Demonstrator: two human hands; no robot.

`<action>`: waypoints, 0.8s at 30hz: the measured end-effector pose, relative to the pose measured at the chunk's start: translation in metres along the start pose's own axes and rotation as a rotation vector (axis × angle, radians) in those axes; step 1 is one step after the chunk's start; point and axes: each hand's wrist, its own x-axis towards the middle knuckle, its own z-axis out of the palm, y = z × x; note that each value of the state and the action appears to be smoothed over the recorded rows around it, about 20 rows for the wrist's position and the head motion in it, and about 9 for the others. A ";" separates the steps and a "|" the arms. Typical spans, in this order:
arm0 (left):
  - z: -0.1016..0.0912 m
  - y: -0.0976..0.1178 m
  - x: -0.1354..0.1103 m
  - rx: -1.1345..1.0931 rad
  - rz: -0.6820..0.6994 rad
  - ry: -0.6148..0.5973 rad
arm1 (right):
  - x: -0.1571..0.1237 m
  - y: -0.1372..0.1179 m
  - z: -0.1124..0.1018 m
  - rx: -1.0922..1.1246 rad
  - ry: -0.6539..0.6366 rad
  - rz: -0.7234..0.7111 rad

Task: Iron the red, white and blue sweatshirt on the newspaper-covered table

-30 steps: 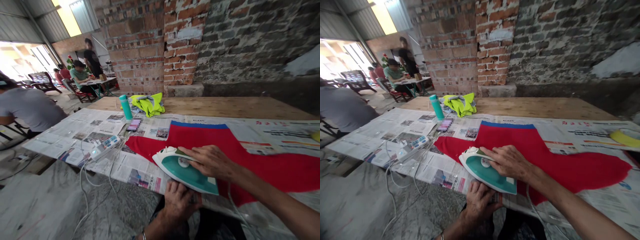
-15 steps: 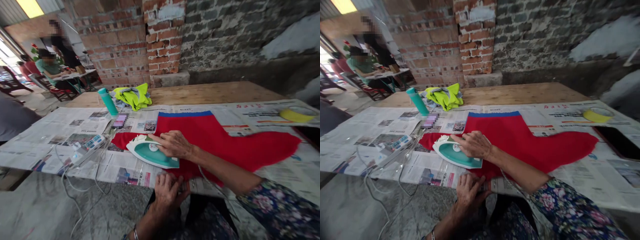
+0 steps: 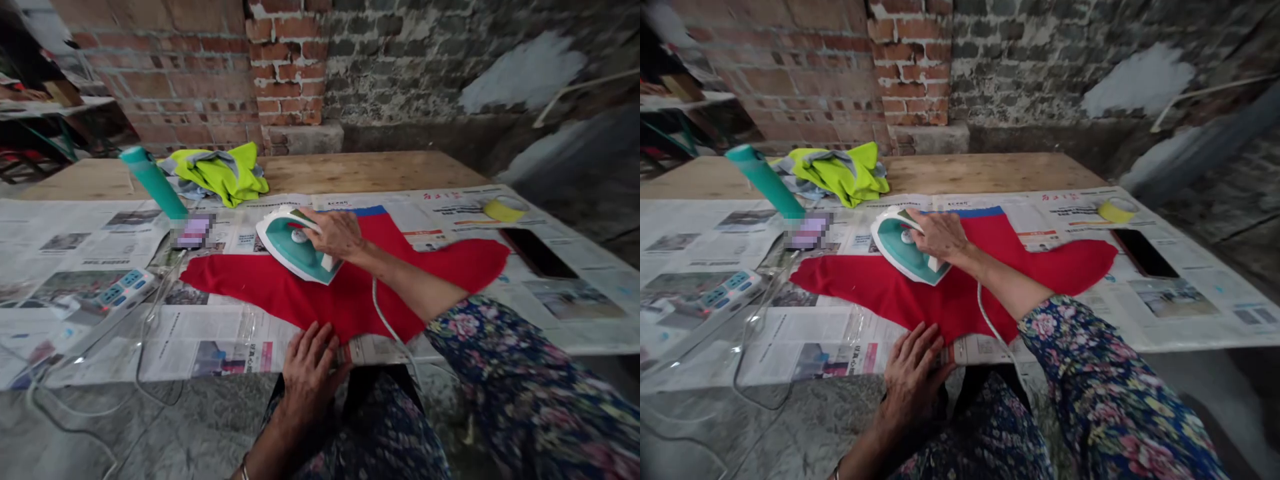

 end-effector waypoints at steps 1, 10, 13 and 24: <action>-0.001 0.000 0.001 0.002 0.003 0.006 | 0.005 0.003 0.001 -0.013 -0.010 -0.003; -0.007 -0.003 0.004 0.019 0.020 -0.023 | 0.016 0.061 -0.005 -0.064 -0.048 0.180; -0.005 -0.005 0.004 0.046 0.041 -0.007 | 0.004 0.088 -0.012 -0.070 -0.041 0.271; -0.008 -0.006 0.010 0.073 0.049 -0.008 | -0.090 0.154 -0.031 -0.190 0.047 0.524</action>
